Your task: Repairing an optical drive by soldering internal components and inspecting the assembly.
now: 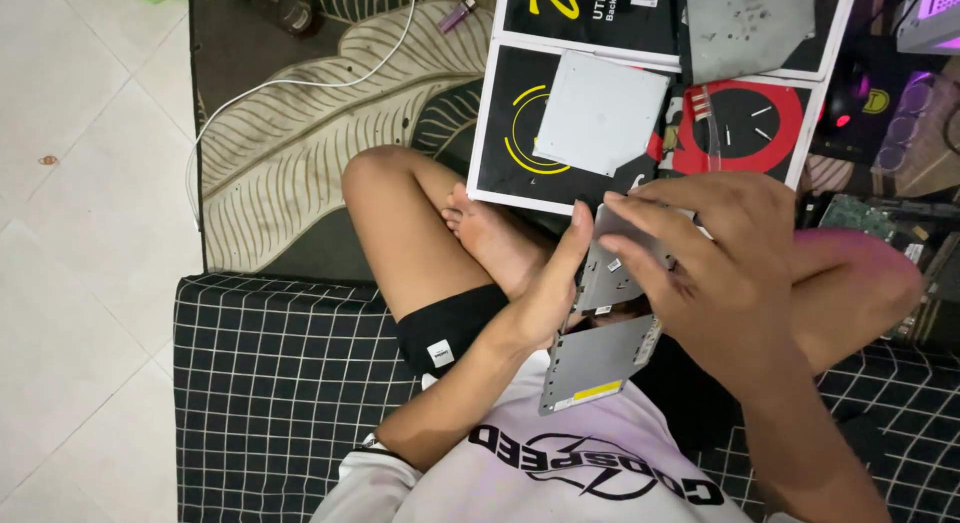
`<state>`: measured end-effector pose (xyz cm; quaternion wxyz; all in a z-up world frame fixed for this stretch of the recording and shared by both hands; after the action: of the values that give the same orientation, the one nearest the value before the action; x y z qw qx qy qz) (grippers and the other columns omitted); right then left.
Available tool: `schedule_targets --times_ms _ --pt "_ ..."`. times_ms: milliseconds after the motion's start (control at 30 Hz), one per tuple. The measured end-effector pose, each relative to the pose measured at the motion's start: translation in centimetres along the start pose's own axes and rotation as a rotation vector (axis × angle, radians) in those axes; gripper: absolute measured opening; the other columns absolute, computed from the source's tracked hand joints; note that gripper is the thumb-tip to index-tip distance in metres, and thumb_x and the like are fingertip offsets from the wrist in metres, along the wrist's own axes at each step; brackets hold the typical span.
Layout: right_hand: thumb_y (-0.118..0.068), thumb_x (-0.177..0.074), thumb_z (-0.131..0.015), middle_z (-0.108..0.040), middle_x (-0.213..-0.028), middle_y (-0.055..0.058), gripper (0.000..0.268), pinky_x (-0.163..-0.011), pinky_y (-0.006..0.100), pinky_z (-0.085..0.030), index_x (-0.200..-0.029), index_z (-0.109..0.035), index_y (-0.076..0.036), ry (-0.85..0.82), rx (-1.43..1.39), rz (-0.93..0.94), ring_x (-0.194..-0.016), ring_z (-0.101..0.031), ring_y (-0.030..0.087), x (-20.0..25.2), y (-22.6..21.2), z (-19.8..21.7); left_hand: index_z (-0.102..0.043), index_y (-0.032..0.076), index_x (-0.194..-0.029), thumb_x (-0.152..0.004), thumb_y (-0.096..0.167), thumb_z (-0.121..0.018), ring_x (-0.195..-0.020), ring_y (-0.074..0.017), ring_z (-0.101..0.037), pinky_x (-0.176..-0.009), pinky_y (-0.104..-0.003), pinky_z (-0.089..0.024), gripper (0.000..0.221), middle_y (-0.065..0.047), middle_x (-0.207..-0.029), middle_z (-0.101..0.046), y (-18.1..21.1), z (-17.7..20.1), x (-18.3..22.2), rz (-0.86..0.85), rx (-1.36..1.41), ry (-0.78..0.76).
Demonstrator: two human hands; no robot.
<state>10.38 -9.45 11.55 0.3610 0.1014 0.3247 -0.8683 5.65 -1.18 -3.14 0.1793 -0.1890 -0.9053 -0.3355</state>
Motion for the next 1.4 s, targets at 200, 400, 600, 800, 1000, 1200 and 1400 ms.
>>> schedule_targets --times_ms 200,400,600,800,1000,1200,1400 --pt "-0.003 -0.088 -0.089 -0.070 -0.116 0.008 0.027 -0.102 0.042 -0.041 -0.112 -0.077 -0.001 -0.022 -0.046 -0.016 -0.103 -0.060 0.026 -0.4 0.4 0.0 -0.036 0.003 -0.156 -0.101 0.061 -0.032 -0.125 -0.0214 -0.052 -0.100 -0.029 -0.043 0.081 -0.018 -0.153 -0.048 -1.0 0.3 -0.1 0.087 0.001 0.016" --pt "-0.003 -0.088 -0.086 -0.071 -0.113 0.009 0.020 -0.102 0.043 -0.043 -0.107 -0.078 -0.001 -0.067 -0.073 -0.046 -0.103 -0.062 0.026 -0.5 0.9 -0.1 -0.049 0.002 -0.143 -0.106 0.063 -0.031 -0.076 -0.0099 -0.057 -0.057 -0.019 -0.045 0.073 -0.013 -0.113 -0.064 -1.7 0.3 0.0 0.096 0.018 -0.018" --pt "0.001 -0.086 -0.082 -0.074 -0.102 0.007 0.014 -0.099 0.043 -0.047 -0.098 -0.076 -0.002 -0.107 -0.128 -0.013 -0.100 -0.067 0.026 -0.5 0.3 0.6 -0.045 0.003 -0.153 -0.102 0.061 -0.031 -0.108 -0.0154 -0.056 -0.089 -0.024 -0.043 0.079 -0.013 -0.140 -0.056 -0.4 0.8 -0.2 0.022 0.032 0.078" --pt "-0.001 -0.080 -0.084 -0.071 -0.105 0.013 0.032 -0.082 0.036 -0.051 -0.109 -0.072 0.002 -0.203 -0.267 -0.229 -0.090 -0.065 0.024 -0.7 3.2 -0.5 -0.055 -0.001 -0.128 -0.104 0.062 -0.037 -0.053 -0.0109 -0.051 -0.043 -0.023 -0.040 0.069 -0.008 -0.080 -0.064 -1.1 0.9 -0.2 0.095 -0.016 0.010" --pt "0.008 -0.087 -0.074 -0.064 -0.108 0.013 0.046 -0.087 0.032 -0.056 -0.126 -0.049 0.003 -0.235 -0.538 -0.394 -0.098 -0.067 0.020 -0.5 5.3 -1.9 -0.051 0.002 -0.137 -0.099 0.064 -0.032 -0.092 -0.0176 -0.051 -0.076 -0.027 -0.039 0.075 -0.014 -0.117 -0.056 -1.0 0.4 -0.3 0.183 -0.105 0.075" --pt "0.006 -0.092 -0.072 -0.066 -0.109 0.012 0.033 -0.083 0.031 -0.056 -0.123 -0.059 0.002 -0.270 -0.472 -0.341 -0.091 -0.067 0.019 -1.3 4.0 -1.2 -0.050 0.001 -0.140 -0.096 0.064 -0.039 -0.092 -0.0171 -0.050 -0.073 -0.027 -0.038 0.078 -0.012 -0.119 -0.054 0.3 -0.1 0.1 0.178 -0.063 0.144" --pt "-0.004 -0.092 -0.070 -0.075 -0.095 0.005 0.029 -0.055 0.030 -0.047 -0.121 -0.069 -0.006 -0.472 -0.353 -0.382 -0.062 -0.063 0.015 -1.6 4.2 -2.3 -0.043 0.009 -0.151 -0.094 0.068 -0.039 -0.072 -0.0164 -0.063 -0.046 -0.023 -0.048 0.082 -0.015 -0.115 -0.064 0.4 -0.1 -0.5 0.191 0.007 0.162"
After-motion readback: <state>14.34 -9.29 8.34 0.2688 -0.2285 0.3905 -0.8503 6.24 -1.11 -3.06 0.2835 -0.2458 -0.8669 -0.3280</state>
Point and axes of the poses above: each hand's wrist, its own x-axis away from the middle knuckle, its own z-axis out of the back of the hand, y = z × x, the point moved 7 cm from there along -x, towards the middle knuckle
